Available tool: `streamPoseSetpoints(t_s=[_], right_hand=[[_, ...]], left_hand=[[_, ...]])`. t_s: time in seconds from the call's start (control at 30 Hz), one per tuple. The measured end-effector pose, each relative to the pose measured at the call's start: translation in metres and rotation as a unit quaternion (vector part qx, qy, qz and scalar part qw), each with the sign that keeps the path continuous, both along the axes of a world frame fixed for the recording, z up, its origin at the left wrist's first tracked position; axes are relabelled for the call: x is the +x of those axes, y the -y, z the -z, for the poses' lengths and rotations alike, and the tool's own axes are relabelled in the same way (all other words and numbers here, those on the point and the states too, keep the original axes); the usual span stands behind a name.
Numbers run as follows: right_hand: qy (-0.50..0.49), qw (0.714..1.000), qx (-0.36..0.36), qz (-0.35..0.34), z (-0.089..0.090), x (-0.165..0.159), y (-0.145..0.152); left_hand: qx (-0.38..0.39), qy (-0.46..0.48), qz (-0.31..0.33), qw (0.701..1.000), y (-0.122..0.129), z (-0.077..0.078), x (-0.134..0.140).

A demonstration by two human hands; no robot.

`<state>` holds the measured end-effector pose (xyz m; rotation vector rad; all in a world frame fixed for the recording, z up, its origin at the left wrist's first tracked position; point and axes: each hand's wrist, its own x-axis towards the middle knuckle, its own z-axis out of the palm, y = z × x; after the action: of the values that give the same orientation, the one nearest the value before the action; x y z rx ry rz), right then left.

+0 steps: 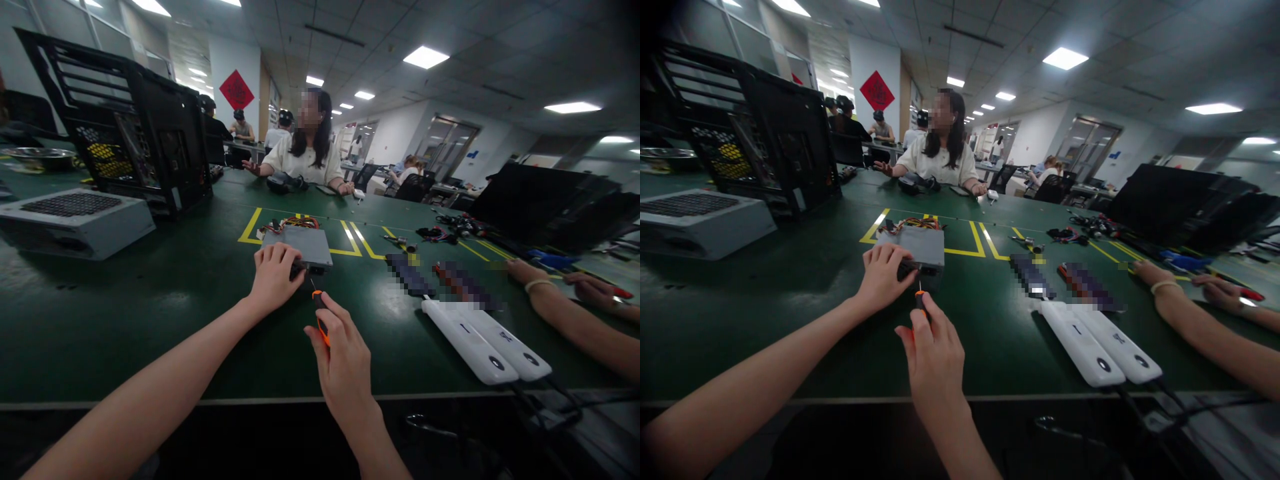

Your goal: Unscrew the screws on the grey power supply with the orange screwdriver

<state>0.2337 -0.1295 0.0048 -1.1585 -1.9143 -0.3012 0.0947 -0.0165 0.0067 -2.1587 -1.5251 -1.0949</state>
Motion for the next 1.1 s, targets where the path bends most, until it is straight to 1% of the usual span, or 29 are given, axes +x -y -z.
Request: streamPoseSetpoints(t_s=[0.13, 0.23, 0.37, 0.47, 0.6, 0.7, 0.77, 0.87, 0.97, 1.1], right_hand=[[0.032, 0.999, -0.022, -0.036, -0.002, -0.003, 0.005], [0.042, 0.998, -0.011, -0.052, 0.003, -0.004, 0.003], [0.019, 0.999, 0.028, -0.022, 0.008, -0.001, -0.003], [-0.001, 1.0, 0.023, -0.015, 0.006, 0.0, -0.003], [0.038, 0.998, -0.003, -0.047, 0.003, -0.003, 0.002], [0.064, 0.995, 0.006, -0.073, 0.006, -0.004, 0.0], [0.05, 0.996, 0.022, -0.071, 0.009, -0.004, -0.003], [0.005, 0.999, 0.034, -0.039, 0.011, -0.002, -0.006], [-0.013, 0.999, 0.026, -0.042, 0.009, -0.001, -0.005], [0.018, 0.997, -0.007, -0.079, 0.007, -0.003, 0.0]], left_hand=[[0.004, -0.004, -0.006, 1.0, 0.0, 0.0, 0.0], [0.006, -0.008, -0.007, 1.0, 0.0, 0.0, 0.001], [0.008, -0.008, -0.007, 1.0, 0.0, 0.0, 0.001], [0.007, -0.008, -0.006, 1.0, 0.0, 0.0, 0.001], [0.004, -0.009, -0.007, 1.0, 0.0, 0.001, 0.001], [0.0, -0.007, -0.006, 1.0, 0.0, 0.001, 0.001], [-0.002, -0.004, -0.004, 1.0, 0.0, 0.0, 0.001], [-0.001, -0.001, -0.001, 1.0, 0.0, 0.0, 0.002], [0.002, -0.002, 0.0, 1.0, 0.0, 0.0, 0.002], [0.002, -0.008, -0.003, 1.0, 0.0, 0.0, 0.002]])
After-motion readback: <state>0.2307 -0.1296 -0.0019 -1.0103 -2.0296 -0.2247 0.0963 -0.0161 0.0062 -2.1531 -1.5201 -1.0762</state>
